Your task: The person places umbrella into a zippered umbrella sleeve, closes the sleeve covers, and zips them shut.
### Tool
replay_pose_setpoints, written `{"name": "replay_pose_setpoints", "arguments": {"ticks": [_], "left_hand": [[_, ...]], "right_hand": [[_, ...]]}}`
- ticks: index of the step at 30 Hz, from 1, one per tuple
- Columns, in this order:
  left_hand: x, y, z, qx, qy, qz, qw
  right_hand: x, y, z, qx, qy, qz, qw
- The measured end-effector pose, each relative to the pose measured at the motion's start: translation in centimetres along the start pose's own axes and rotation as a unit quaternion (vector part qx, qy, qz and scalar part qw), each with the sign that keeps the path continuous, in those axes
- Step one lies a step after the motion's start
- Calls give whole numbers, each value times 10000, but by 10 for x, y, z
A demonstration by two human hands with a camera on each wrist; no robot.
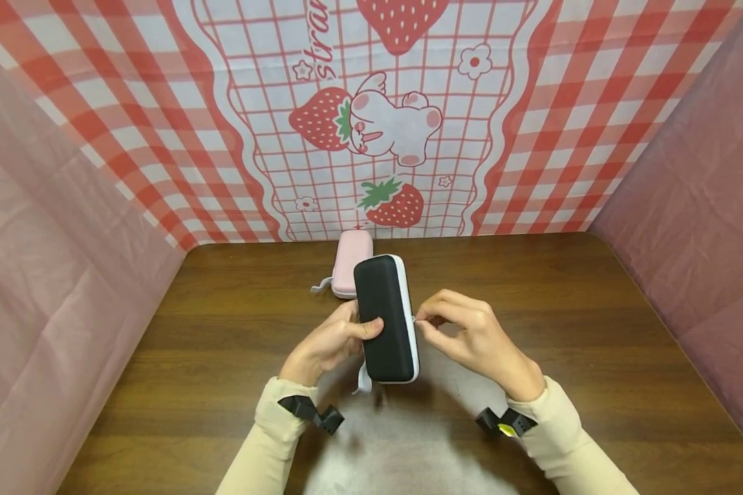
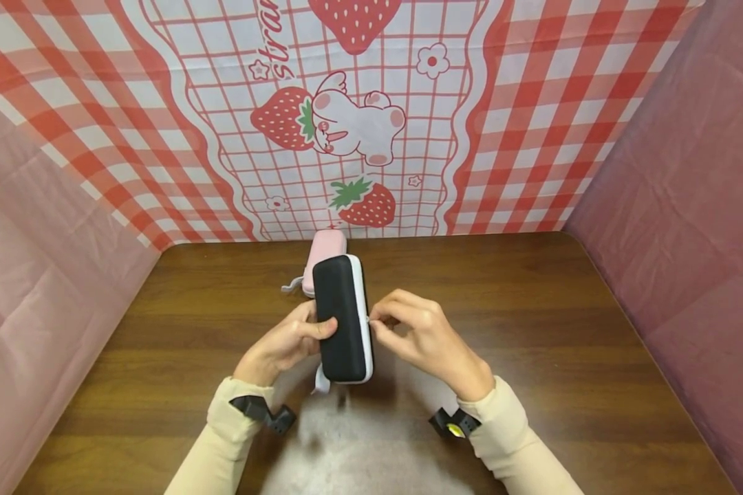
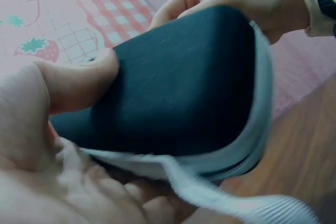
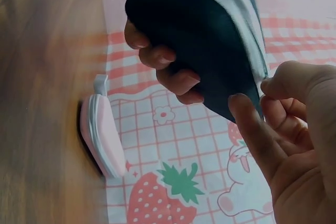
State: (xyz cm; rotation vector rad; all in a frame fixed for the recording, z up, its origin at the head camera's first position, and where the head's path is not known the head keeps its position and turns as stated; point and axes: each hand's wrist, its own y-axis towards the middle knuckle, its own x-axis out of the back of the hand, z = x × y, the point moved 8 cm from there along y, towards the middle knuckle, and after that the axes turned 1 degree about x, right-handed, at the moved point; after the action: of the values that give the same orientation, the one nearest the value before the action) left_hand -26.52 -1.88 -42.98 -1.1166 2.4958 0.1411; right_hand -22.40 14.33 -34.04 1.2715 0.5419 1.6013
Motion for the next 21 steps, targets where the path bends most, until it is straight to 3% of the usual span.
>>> {"name": "replay_pose_setpoints", "arguments": {"ticks": [4, 6, 8, 11, 15, 18, 21], "left_hand": [[1, -4, -4, -106, 395, 144, 9991], [2, -6, -10, -351, 829, 70, 9959], [4, -7, -18, -700, 1411, -144, 9874], [7, -11, -32, -1131, 2351, -605, 9635], [9, -19, -46, -1457, 3415, -1244, 9201], [7, -25, -53, -1656, 3912, -1560, 8918], [6, -29, -54, -1830, 4208, -1691, 8723]], "right_hand": [[0, 1, 2, 69, 66, -19, 10000], [0, 2, 3, 116, 59, -33, 9999], [2, 2, 4, 150, 70, -61, 9998], [3, 3, 4, 169, 153, -110, 9997], [5, 3, 3, 115, 350, -161, 9992], [5, 3, 2, 50, 431, -175, 9989], [4, 1, 2, 58, 495, -172, 9986]]}}
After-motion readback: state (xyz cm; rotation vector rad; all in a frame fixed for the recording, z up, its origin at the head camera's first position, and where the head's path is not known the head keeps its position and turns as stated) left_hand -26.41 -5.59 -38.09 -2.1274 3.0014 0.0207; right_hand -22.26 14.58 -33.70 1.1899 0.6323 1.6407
